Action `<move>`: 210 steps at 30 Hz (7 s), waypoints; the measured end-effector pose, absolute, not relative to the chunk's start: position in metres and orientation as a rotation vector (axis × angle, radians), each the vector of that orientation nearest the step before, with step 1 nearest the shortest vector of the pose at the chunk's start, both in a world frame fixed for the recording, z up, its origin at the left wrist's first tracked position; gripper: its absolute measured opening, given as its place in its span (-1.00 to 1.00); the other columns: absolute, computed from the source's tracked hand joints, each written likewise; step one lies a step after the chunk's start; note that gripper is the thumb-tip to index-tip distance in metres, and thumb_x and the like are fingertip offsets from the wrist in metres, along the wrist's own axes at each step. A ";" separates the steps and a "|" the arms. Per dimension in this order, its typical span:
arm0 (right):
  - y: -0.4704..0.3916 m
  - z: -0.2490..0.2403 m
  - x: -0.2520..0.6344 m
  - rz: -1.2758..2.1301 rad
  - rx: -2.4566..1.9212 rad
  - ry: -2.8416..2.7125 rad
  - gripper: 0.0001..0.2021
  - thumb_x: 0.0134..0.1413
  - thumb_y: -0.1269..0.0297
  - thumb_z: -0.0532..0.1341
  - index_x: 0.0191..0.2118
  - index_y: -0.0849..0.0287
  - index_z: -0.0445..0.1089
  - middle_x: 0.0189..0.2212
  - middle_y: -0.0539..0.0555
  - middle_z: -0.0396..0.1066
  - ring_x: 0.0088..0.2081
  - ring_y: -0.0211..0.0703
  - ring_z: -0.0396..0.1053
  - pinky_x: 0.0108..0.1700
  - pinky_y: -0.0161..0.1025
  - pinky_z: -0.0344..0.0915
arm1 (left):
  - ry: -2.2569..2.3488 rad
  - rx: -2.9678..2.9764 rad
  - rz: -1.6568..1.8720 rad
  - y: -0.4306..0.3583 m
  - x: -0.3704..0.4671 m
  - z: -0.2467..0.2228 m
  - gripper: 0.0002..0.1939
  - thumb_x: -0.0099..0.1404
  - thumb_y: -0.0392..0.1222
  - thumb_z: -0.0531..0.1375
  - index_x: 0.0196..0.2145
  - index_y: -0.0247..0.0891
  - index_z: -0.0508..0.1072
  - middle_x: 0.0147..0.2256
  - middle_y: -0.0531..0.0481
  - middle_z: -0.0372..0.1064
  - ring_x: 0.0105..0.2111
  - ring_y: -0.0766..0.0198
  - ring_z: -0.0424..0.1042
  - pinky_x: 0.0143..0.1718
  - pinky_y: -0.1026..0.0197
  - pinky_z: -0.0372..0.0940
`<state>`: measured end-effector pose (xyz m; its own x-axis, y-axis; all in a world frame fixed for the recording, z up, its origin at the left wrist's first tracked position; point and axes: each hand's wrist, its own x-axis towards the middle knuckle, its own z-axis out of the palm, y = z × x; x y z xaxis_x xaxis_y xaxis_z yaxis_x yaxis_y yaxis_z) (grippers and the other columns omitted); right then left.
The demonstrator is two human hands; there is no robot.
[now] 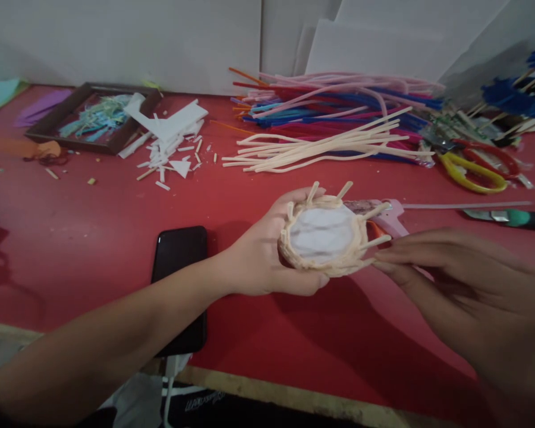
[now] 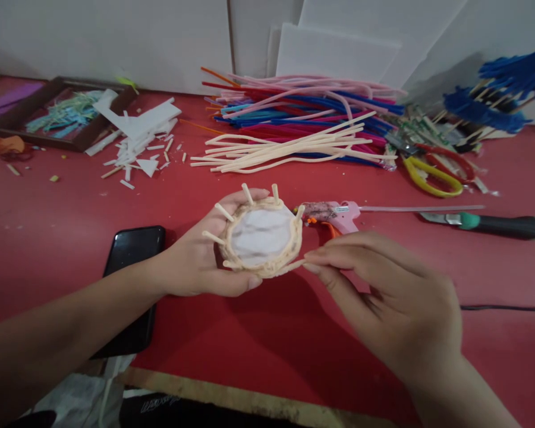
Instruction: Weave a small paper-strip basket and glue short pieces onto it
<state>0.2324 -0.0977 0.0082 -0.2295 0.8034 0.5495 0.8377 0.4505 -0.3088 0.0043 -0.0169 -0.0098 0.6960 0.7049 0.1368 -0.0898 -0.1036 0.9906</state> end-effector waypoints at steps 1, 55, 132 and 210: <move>-0.098 0.008 0.232 -0.057 -1.379 -2.042 -0.86 0.33 0.19 0.19 -0.26 -0.02 0.47 -0.38 -0.05 0.56 -0.38 -0.27 0.53 -0.35 -0.35 0.42 | 0.515 1.562 0.721 -0.016 0.004 -0.010 0.04 0.03 -0.12 0.42 0.37 -0.32 0.04 0.30 -0.39 0.18 0.32 -0.15 0.20 0.36 -0.19 0.02; -0.095 0.010 0.233 0.016 -1.328 -2.063 -0.93 0.25 0.34 0.23 -0.25 0.00 0.44 -0.40 -0.02 0.52 -0.39 -0.25 0.48 -0.34 -0.31 0.39 | 0.537 1.554 0.708 -0.017 0.005 -0.008 0.07 0.01 -0.12 0.42 0.39 -0.24 0.03 0.36 -0.31 0.11 0.34 -0.11 0.17 0.36 -0.14 0.06; -0.092 0.028 0.224 0.844 -1.486 -1.595 -0.92 -0.13 0.21 0.36 -0.55 0.01 0.54 -0.60 0.01 0.54 -0.70 -0.28 0.34 -0.72 -0.43 0.28 | 0.409 1.702 0.602 -0.006 -0.002 -0.015 -0.13 -0.06 -0.15 0.47 0.22 -0.23 0.36 0.39 -0.28 0.04 0.37 -0.17 0.13 0.38 -0.11 0.07; -0.108 0.022 0.214 0.715 -1.602 -1.203 -0.89 -0.14 0.17 0.45 -0.37 -0.15 0.62 -0.41 -0.06 0.62 -0.40 -0.09 0.56 -0.28 -0.13 0.61 | 0.394 1.648 1.018 -0.018 0.006 -0.016 -0.14 0.12 -0.17 0.43 0.21 0.10 0.01 0.25 -0.15 0.14 0.20 -0.06 0.34 -0.08 0.01 0.48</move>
